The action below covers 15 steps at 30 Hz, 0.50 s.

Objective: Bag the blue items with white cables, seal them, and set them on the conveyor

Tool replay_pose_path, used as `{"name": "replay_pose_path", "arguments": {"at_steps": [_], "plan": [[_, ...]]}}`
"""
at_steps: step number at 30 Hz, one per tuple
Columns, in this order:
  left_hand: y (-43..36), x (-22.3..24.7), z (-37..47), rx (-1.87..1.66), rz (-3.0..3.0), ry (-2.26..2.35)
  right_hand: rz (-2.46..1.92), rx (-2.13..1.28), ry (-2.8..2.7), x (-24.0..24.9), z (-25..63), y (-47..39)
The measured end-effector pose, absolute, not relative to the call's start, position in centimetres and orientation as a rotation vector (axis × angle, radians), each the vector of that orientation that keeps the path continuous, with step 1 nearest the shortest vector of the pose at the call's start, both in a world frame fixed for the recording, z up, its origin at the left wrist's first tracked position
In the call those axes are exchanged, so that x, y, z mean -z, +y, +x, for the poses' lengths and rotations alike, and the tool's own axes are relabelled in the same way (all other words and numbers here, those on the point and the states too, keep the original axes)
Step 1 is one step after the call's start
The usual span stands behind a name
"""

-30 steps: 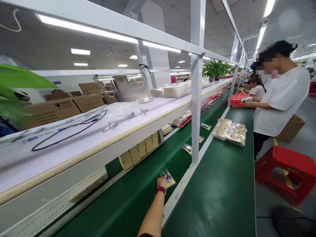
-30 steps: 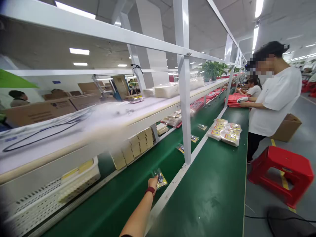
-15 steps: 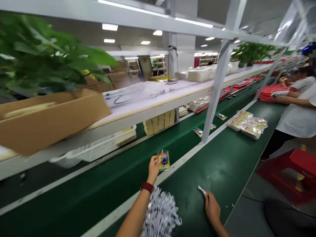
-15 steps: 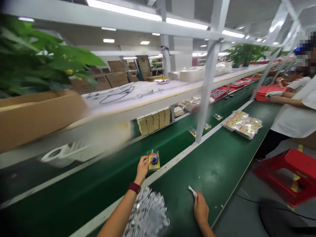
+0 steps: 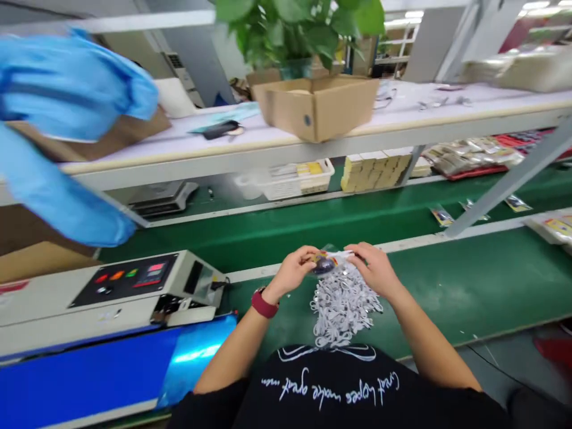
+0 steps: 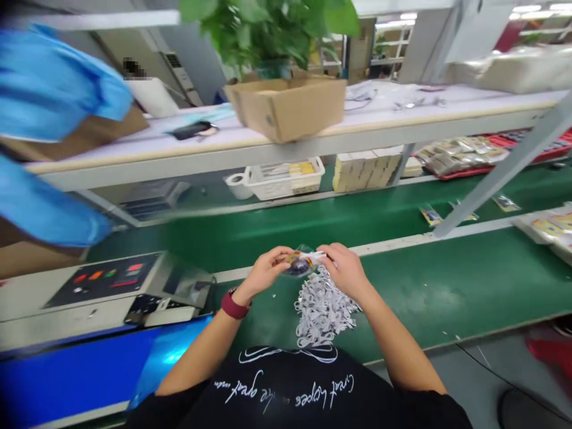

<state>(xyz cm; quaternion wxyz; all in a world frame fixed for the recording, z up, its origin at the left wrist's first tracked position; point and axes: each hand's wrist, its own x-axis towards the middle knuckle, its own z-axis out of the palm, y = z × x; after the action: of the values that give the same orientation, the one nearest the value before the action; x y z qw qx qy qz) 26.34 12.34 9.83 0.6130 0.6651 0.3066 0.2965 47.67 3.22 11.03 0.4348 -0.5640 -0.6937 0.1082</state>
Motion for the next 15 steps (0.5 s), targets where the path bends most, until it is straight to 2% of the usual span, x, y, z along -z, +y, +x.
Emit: {"name": "replay_pose_path", "arguments": {"at_steps": [4, 9, 15], "plan": [[9.4, -10.1, 19.5, -0.681, 1.520, 0.741, -1.284, -0.258, -2.052, -11.0, 39.4, 3.6], [7.2, -9.0, 11.3, -0.723, 1.317, 0.781, -1.279, -0.295, -1.897, -9.3, 30.3, 3.2], [5.1, -6.4, 2.6, -0.630, 1.155, 0.813, -1.207, -0.733, -2.120, -7.5, 22.3, 2.5]]}}
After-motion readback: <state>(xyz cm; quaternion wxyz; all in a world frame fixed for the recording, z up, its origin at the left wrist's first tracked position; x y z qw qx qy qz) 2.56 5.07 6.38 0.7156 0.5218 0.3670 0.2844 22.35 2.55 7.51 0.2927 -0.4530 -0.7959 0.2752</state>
